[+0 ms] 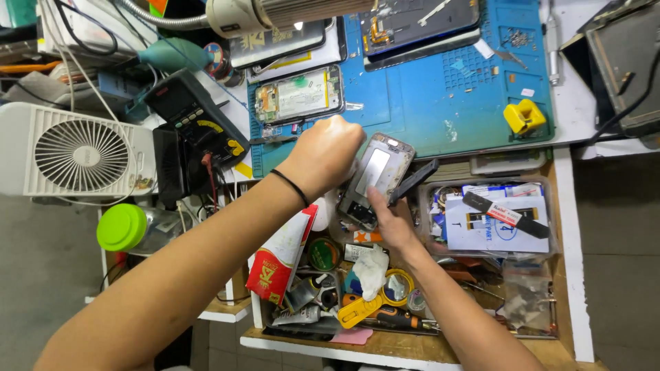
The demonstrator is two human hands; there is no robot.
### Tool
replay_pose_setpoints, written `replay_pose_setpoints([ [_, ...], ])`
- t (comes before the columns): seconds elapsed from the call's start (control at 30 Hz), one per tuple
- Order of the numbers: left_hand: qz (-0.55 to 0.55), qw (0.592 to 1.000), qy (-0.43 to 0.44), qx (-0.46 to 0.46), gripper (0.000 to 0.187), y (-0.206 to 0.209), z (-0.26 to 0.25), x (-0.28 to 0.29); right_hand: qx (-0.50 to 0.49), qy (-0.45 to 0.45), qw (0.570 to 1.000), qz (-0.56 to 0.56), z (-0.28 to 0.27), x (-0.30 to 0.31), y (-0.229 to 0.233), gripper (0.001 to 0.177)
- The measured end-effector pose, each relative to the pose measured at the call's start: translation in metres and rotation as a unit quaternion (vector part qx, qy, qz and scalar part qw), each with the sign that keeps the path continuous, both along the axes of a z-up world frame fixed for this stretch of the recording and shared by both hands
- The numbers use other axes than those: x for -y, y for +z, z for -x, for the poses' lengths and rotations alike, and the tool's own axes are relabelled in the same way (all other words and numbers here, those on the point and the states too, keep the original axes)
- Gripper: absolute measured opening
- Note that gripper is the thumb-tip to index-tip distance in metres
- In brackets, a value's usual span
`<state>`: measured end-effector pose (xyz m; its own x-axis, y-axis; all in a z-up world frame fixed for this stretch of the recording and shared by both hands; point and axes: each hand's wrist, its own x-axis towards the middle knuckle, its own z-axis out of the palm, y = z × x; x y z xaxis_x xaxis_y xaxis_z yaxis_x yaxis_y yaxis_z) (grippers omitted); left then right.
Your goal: The person uses a soldering iron to work on the internal components of a disassembled smartphone held in their left hand. The workspace is cluttered with various tools and electronic parts.
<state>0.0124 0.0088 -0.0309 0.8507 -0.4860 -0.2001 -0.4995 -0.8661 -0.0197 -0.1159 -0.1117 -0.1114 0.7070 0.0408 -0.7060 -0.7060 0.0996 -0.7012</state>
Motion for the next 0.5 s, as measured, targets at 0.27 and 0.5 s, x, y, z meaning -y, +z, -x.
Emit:
replay_pose_setpoints([
  [0.27, 0.024, 0.986, -0.164, -0.003, 0.026, 0.038, 0.011, 0.006, -0.003, 0.016, 1.000, -0.021, -0.006, 0.011, 0.061, 0.112],
  [0.5, 0.055, 0.969, -0.216, 0.108, 0.026, -0.002, 0.011, 0.007, 0.014, -0.012, 0.998, 0.060, -0.011, -0.008, 0.076, 0.114],
])
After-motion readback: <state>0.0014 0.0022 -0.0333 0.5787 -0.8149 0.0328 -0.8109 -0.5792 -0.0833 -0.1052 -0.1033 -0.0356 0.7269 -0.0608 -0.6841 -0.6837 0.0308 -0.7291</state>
